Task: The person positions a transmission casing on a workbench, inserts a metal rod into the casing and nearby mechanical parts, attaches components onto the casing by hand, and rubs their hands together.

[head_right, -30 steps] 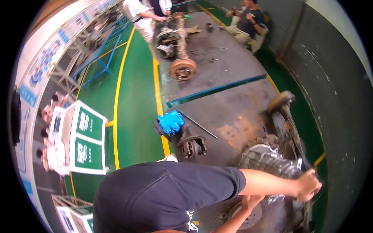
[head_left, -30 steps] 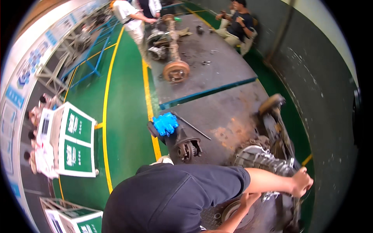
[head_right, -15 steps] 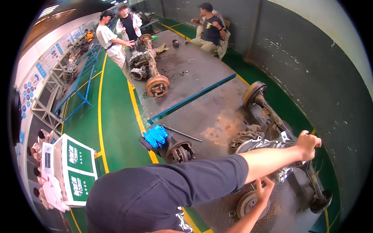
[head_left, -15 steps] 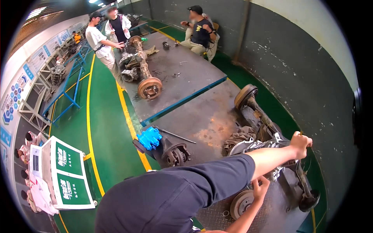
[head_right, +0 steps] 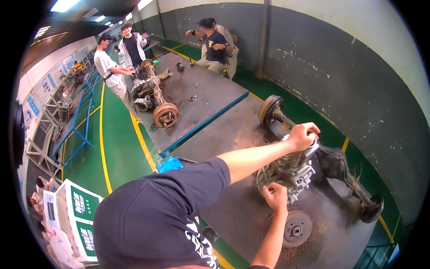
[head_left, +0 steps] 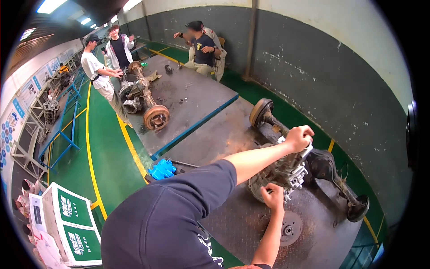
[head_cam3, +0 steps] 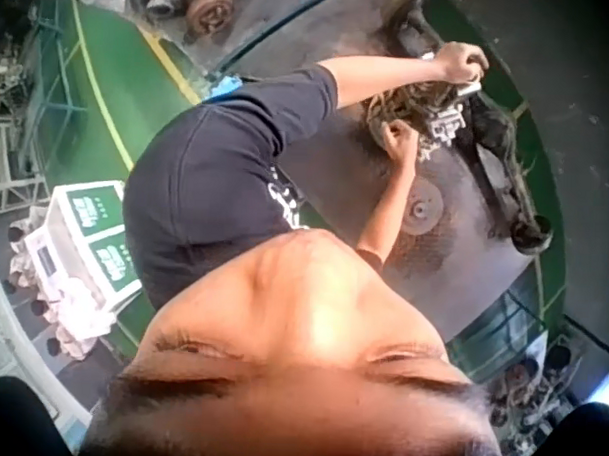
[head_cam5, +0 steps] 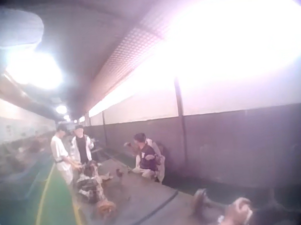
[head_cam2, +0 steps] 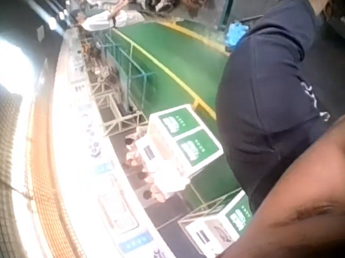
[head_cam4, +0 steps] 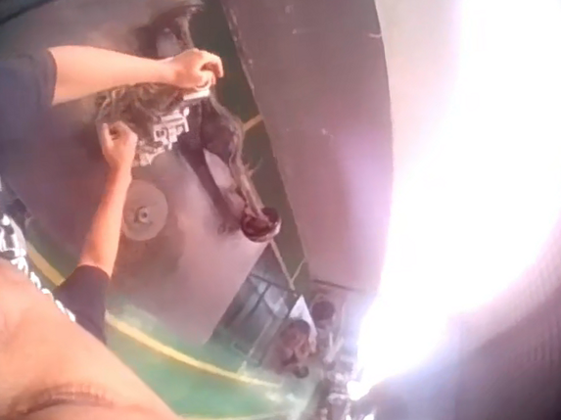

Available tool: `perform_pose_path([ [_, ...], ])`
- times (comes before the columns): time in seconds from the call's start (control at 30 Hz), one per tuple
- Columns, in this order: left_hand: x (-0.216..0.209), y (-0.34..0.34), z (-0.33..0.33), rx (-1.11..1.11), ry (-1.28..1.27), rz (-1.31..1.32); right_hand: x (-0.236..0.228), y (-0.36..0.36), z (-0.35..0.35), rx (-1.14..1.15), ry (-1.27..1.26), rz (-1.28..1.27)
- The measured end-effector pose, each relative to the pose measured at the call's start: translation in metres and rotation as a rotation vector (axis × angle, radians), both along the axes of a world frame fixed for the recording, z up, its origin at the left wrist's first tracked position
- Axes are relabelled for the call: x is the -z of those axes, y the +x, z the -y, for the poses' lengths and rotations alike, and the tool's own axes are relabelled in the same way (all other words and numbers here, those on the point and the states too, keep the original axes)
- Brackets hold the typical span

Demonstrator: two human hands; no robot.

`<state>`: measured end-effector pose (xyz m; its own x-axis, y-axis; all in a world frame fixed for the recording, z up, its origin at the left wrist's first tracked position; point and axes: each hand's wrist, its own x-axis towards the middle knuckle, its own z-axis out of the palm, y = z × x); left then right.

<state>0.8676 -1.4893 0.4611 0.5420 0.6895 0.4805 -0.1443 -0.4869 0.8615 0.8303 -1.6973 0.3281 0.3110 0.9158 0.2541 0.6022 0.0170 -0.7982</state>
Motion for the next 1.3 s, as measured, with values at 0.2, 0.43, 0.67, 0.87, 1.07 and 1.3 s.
perform_pose_path([
  [0.2, 0.007, -0.063, 0.019, -0.05, -0.081, 0.068, 0.008, -0.022, 0.017, -0.114, -0.093, 0.038],
  [0.43, 0.011, -0.12, 0.061, -0.327, -0.001, 0.113, 0.006, -0.004, 0.067, -0.259, -0.145, -0.003],
  [0.67, 0.01, -0.188, 0.096, -0.181, -0.034, 0.156, 0.014, -0.046, 0.083, -0.161, -0.275, 0.057],
  [0.87, 0.007, -0.188, 0.071, -0.168, 0.065, 0.148, 0.006, -0.077, 0.08, 0.084, -0.066, 0.383],
  [1.07, 0.01, -0.187, 0.085, -0.06, 0.149, 0.164, 0.057, -0.148, 0.127, 0.704, 0.083, 0.354],
  [1.3, 0.011, -0.189, 0.039, -0.114, 0.357, 0.213, 0.025, -0.258, 0.153, 0.785, -0.203, -0.06],
])
